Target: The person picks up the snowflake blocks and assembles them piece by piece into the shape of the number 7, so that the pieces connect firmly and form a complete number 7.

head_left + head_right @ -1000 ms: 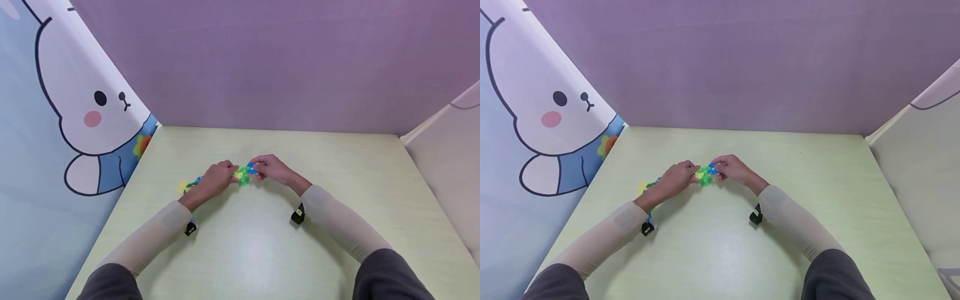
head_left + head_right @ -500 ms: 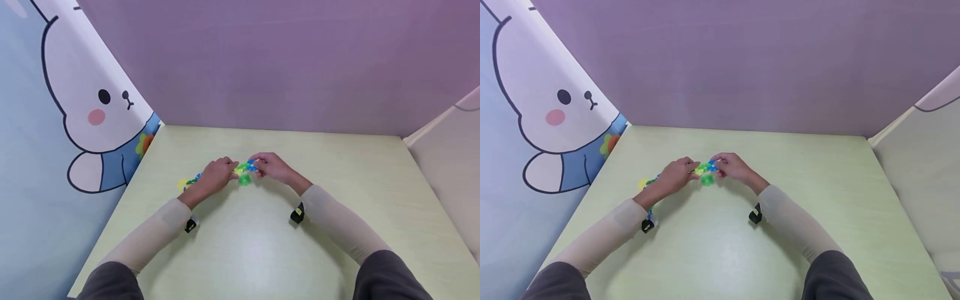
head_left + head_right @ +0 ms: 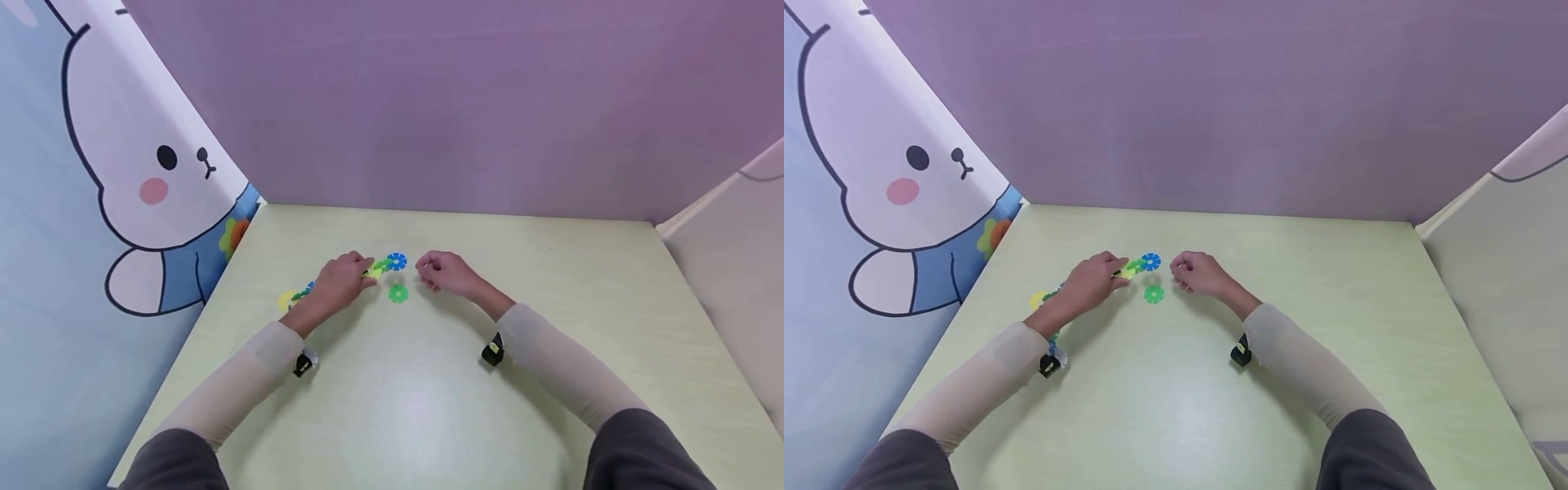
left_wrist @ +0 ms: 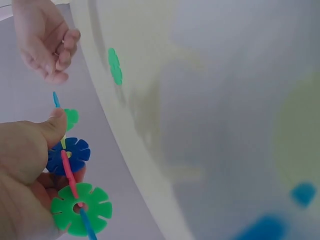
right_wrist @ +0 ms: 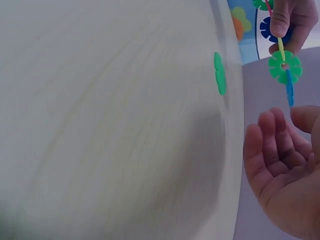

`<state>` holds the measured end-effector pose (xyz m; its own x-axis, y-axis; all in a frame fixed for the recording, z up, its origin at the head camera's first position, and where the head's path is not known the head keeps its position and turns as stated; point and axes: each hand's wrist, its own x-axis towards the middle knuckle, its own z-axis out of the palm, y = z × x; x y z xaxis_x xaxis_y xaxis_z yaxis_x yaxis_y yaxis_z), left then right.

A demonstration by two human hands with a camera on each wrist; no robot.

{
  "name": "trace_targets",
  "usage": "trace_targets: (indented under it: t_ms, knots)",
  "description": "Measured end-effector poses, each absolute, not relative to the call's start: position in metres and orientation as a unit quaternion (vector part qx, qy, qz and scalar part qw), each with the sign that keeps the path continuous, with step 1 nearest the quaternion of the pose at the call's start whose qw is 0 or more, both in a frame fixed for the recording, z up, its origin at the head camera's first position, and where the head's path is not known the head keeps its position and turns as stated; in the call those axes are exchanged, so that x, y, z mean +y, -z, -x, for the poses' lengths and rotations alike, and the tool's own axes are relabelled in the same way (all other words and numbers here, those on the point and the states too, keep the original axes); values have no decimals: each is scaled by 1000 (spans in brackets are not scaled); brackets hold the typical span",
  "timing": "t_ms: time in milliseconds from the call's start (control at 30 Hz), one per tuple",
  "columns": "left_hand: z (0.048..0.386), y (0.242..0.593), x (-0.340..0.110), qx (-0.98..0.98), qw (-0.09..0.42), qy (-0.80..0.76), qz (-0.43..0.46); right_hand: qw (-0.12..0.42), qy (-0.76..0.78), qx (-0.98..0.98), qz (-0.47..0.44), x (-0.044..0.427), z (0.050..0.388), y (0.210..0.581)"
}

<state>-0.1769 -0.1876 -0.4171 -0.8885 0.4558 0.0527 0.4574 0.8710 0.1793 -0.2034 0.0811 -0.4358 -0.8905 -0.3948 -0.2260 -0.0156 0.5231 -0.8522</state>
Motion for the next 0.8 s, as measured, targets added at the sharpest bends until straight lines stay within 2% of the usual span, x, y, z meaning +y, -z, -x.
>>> trace_targets:
  t_ms: [267, 800]
  knots:
    - [183, 422, -195, -972, 1, 84, 221, 210, 400, 875, 174, 89, 199, 436]
    - [186, 429, -202, -974, 0, 67, 215, 164, 252, 914, 272, 67, 200, 447]
